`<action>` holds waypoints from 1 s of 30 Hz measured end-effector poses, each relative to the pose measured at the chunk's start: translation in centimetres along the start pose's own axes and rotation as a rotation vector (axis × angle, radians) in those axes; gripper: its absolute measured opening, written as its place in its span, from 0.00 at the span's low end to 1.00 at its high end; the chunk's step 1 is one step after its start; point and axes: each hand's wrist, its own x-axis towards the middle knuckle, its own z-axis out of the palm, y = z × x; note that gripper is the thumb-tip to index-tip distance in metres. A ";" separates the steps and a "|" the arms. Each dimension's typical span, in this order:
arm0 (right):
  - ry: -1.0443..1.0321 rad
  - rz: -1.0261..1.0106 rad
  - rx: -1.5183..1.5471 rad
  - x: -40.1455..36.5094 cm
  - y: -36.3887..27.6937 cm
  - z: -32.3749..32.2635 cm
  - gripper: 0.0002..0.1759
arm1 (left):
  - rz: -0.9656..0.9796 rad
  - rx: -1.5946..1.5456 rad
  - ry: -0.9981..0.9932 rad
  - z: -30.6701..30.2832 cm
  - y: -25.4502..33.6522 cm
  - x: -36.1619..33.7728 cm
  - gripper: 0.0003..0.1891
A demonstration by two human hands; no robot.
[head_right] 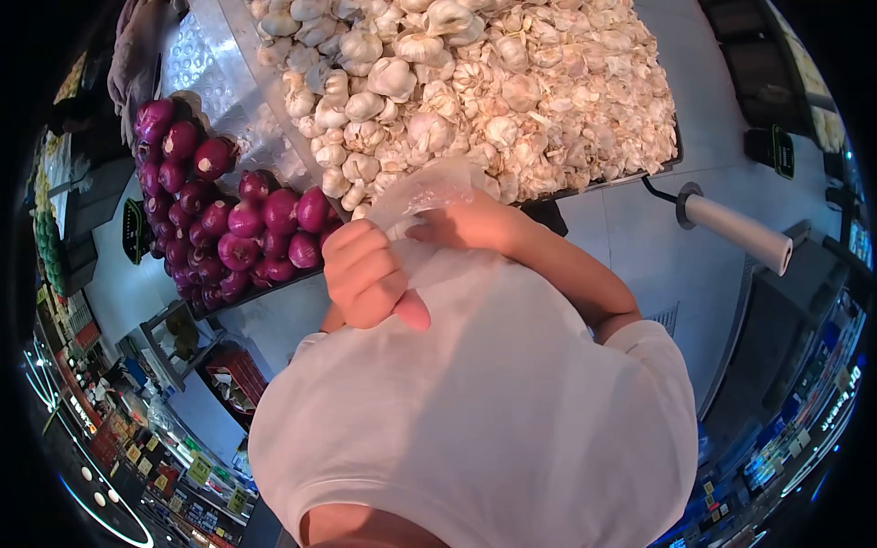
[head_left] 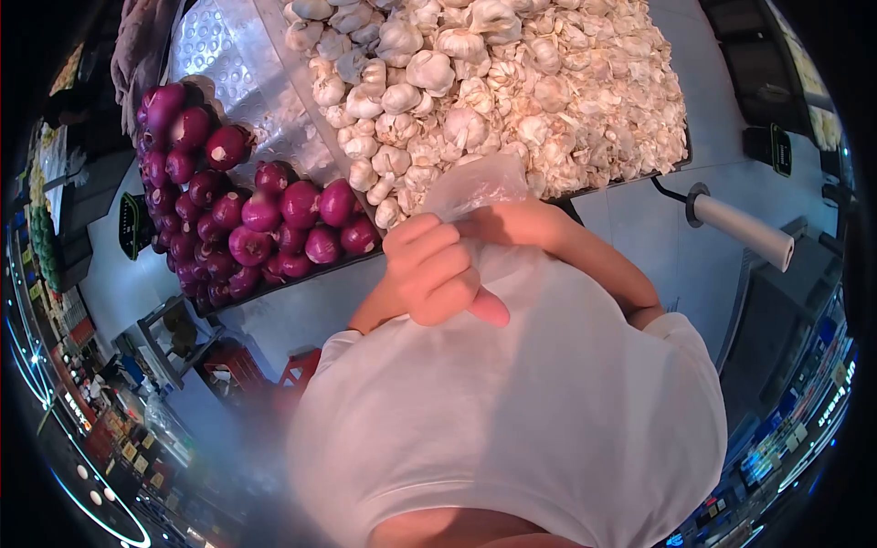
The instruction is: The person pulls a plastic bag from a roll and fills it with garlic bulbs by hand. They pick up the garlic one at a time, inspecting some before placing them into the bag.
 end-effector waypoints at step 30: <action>0.152 -0.211 -0.012 -3.9 1.0 -2.6 0.17 | -0.239 -0.172 0.523 2.0 6.4 7.7 0.17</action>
